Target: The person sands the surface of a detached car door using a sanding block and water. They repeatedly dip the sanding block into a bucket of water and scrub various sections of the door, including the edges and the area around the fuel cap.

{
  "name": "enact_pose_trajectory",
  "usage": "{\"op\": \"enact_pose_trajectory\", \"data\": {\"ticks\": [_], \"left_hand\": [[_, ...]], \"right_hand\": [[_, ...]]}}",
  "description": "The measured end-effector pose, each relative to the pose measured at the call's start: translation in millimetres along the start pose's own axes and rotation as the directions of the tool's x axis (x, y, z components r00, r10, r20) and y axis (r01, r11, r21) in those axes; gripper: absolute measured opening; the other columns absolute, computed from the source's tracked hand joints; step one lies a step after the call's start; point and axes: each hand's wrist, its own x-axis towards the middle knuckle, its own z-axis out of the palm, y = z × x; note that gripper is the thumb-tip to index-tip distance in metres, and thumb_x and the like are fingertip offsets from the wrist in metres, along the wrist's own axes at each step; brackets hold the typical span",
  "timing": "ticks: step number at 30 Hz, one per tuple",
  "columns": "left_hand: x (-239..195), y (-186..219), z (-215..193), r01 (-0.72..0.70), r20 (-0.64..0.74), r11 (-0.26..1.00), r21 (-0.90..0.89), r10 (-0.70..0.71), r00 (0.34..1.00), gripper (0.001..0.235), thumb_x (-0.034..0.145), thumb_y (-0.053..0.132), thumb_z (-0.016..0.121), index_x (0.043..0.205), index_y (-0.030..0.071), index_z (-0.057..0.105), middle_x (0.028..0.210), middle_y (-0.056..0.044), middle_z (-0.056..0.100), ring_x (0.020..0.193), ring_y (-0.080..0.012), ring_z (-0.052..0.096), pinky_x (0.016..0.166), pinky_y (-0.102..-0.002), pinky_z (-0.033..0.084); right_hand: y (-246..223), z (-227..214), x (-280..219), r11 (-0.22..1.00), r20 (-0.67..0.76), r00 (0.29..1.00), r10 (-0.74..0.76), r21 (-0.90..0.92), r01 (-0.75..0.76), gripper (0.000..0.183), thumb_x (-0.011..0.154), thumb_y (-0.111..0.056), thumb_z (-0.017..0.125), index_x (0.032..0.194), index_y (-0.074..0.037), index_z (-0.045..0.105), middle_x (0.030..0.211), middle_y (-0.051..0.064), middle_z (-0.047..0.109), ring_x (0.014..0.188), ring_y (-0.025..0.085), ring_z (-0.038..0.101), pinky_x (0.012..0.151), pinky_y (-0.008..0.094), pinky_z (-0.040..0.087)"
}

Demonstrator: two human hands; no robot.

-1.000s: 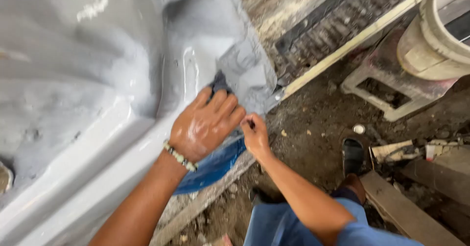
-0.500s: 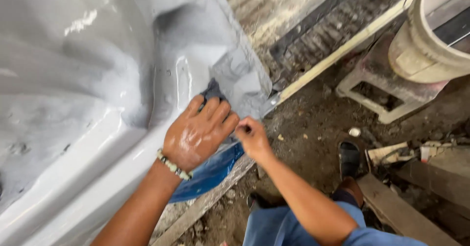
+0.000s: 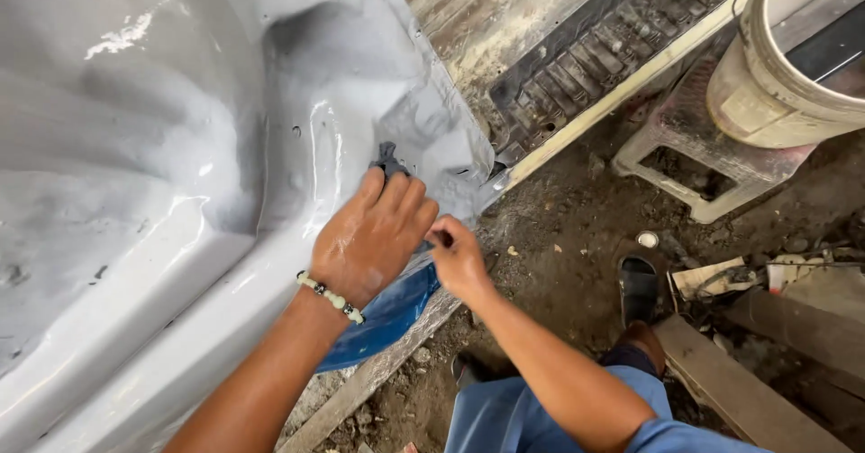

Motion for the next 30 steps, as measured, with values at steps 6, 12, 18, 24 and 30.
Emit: {"op": "enact_pose_trajectory", "data": {"ticks": [6,12,18,24,30], "left_hand": [[-5,12,1,0.042,0.050,0.999,0.016,-0.043,0.998,0.011,0.089,0.025,0.059,0.094,0.015,0.060,0.092,-0.005,0.056,0.098,-0.0227,0.056,0.100,-0.039,0.038],[-4,45,19,0.126,0.059,0.992,0.005,-0.126,0.990,0.016,0.085,0.024,0.060,0.096,0.013,0.062,0.096,-0.006,0.059,0.102,-0.0231,0.056,0.105,-0.043,0.037],[5,26,5,0.183,0.047,0.983,-0.016,-0.182,0.982,0.018,0.084,0.022,0.062,0.099,0.013,0.065,0.098,-0.006,0.062,0.105,-0.0229,0.060,0.112,-0.046,0.035],[-4,13,2,0.108,0.017,0.991,-0.084,-0.107,0.994,0.021,0.084,0.019,0.064,0.104,0.014,0.066,0.094,-0.005,0.062,0.103,-0.0225,0.062,0.112,-0.046,0.036],[1,19,13,0.055,0.128,0.998,-0.041,-0.050,0.991,0.021,0.091,0.022,0.061,0.108,0.012,0.064,0.095,-0.005,0.062,0.101,-0.0238,0.060,0.111,-0.047,0.035]], "right_hand": [[27,10,-11,0.982,-0.116,0.979,-0.170,-0.107,0.158,0.016,0.090,0.009,0.061,0.095,-0.006,0.058,0.087,0.001,0.058,0.082,0.008,0.051,0.075,0.024,0.045],[32,16,-30,0.996,-0.193,0.978,-0.073,-0.062,0.062,0.019,0.089,0.006,0.056,0.105,-0.005,0.057,0.094,0.002,0.052,0.081,0.011,0.047,0.069,0.029,0.041],[14,30,7,0.999,-0.396,0.917,0.042,0.049,-0.024,0.008,0.101,-0.008,0.061,0.106,-0.005,0.056,0.096,0.006,0.056,0.089,0.016,0.050,0.080,0.033,0.045],[19,17,36,0.995,-0.496,0.867,0.048,0.097,0.000,0.008,0.106,-0.011,0.053,0.113,-0.008,0.051,0.103,0.009,0.054,0.093,0.021,0.050,0.081,0.036,0.044],[56,31,24,0.964,-0.458,0.888,-0.052,0.209,0.164,0.025,0.093,-0.001,0.059,0.116,-0.009,0.051,0.111,0.006,0.050,0.100,0.014,0.050,0.084,0.032,0.049]]}}
